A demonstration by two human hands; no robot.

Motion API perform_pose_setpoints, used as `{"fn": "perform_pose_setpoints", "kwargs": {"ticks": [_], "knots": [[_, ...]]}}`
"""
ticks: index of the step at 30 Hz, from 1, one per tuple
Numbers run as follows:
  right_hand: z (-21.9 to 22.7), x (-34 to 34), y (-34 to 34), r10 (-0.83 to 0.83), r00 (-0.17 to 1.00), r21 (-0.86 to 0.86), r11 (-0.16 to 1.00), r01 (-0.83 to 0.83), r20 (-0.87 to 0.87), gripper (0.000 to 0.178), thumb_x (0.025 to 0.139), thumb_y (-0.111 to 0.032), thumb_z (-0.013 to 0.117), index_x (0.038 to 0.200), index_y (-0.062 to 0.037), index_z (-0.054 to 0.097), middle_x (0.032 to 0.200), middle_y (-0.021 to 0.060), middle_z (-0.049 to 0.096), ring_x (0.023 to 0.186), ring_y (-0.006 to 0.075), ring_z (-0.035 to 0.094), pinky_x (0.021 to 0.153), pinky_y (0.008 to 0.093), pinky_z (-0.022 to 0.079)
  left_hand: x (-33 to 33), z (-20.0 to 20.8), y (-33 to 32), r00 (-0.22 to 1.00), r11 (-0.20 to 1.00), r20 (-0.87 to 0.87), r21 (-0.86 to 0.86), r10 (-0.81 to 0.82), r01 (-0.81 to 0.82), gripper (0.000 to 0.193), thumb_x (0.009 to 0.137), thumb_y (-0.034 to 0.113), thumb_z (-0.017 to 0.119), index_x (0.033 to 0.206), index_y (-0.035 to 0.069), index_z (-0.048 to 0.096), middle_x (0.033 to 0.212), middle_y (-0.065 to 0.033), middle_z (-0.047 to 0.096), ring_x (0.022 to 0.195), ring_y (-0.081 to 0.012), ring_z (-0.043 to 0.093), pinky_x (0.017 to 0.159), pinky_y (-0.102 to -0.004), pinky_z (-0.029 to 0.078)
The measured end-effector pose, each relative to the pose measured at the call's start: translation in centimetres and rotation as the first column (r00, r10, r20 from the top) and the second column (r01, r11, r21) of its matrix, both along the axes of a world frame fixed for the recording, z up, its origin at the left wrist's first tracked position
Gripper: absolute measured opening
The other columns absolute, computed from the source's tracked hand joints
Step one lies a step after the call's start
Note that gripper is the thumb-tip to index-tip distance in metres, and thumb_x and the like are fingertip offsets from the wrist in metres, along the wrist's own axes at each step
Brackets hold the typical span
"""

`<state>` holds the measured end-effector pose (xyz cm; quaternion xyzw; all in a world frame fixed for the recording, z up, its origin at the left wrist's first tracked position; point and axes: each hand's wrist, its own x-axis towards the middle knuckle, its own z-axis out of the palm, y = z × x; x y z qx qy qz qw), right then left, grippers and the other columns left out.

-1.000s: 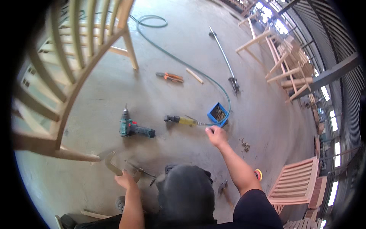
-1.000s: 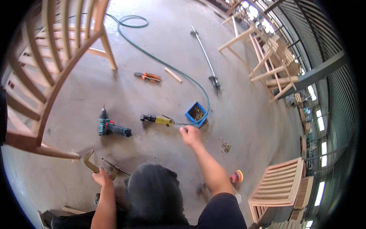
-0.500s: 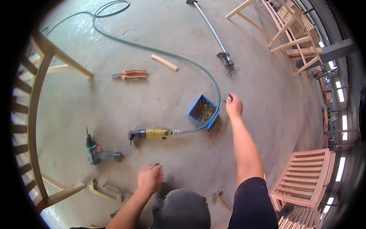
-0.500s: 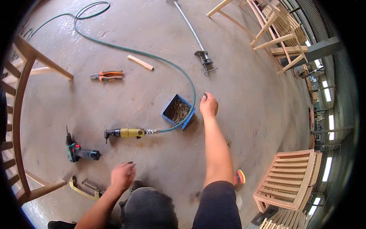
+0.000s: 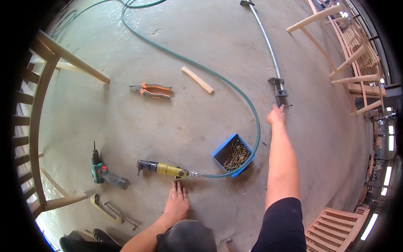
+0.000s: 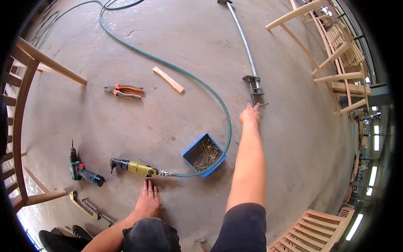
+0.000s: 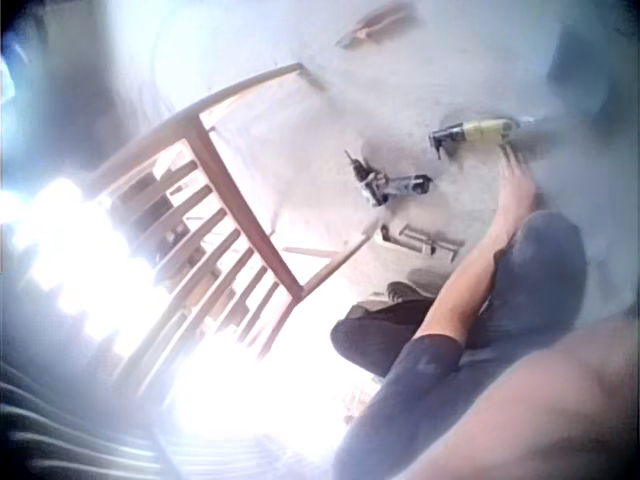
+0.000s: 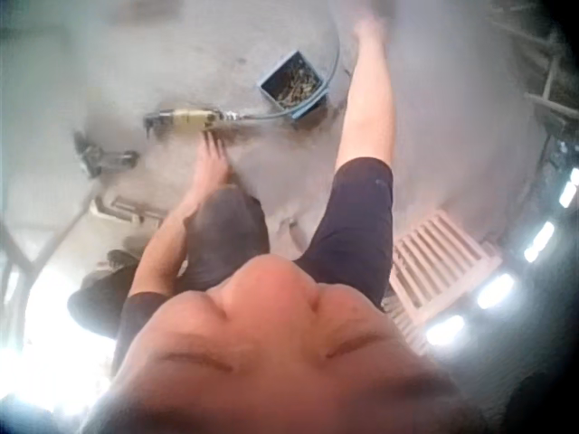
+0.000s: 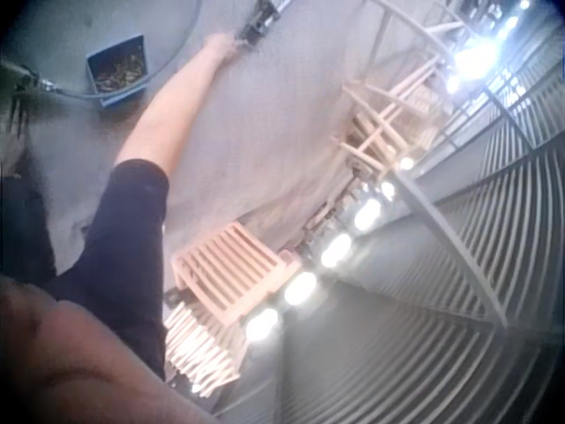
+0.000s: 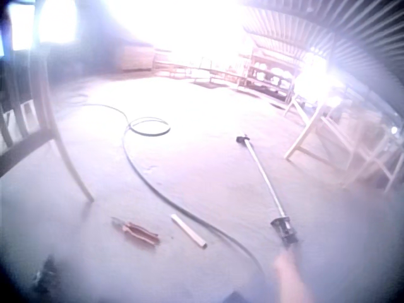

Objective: The person uses a clamp to secure a wooden chair leg to the seat frame. They tighten the clamp by hand and then use a long metal bar to apply additional pressure to the joint.

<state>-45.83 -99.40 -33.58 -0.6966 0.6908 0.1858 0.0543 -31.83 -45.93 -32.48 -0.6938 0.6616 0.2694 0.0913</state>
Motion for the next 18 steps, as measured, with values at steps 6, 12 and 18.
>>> {"fn": "perform_pose_setpoints", "kwargs": {"ticks": [6,12,18], "knots": [[-0.5,-2.4,-1.1,0.110,0.994,-0.186,0.977,-0.106,0.012,0.040,0.096,-0.012,0.054,0.135,-0.0196,0.058,0.152,0.0111,0.042,0.117,0.0370,0.063,0.096,0.0471,0.055,0.2,0.6,-1.0,1.000,1.000,-0.027,-0.018,0.005,-0.005,0.072,0.094,0.035,0.055,0.140,-0.020,0.042,0.148,-0.0469,0.031,0.143,-0.0600,0.027,0.119,-0.0573,0.028],[1.3,-10.6,7.0,0.311,0.945,-0.152,0.934,-0.323,-0.099,0.024,0.095,-0.016,0.054,0.114,-0.0156,0.068,0.132,0.0102,0.058,0.108,0.0330,0.066,0.088,0.0460,0.056,-0.6,-2.0,-0.1,0.998,0.997,0.030,-0.049,-0.061,0.063,0.070,0.093,0.031,0.056,0.141,-0.018,0.042,0.148,-0.0461,0.032,0.143,-0.0599,0.027,0.119,-0.0572,0.029],[6.6,-14.4,17.4,-0.021,0.986,-0.094,0.995,0.037,0.168,0.039,0.091,-0.034,0.060,0.118,-0.0068,0.067,0.115,0.0208,0.069,0.107,0.0387,0.066,0.093,0.0485,0.051,1.8,2.2,-0.6,0.994,0.997,-0.101,0.064,-0.044,0.051,0.062,0.095,0.026,0.051,0.142,-0.012,0.046,0.152,-0.0351,0.038,0.145,-0.0515,0.030,0.122,-0.0558,0.024]]}}
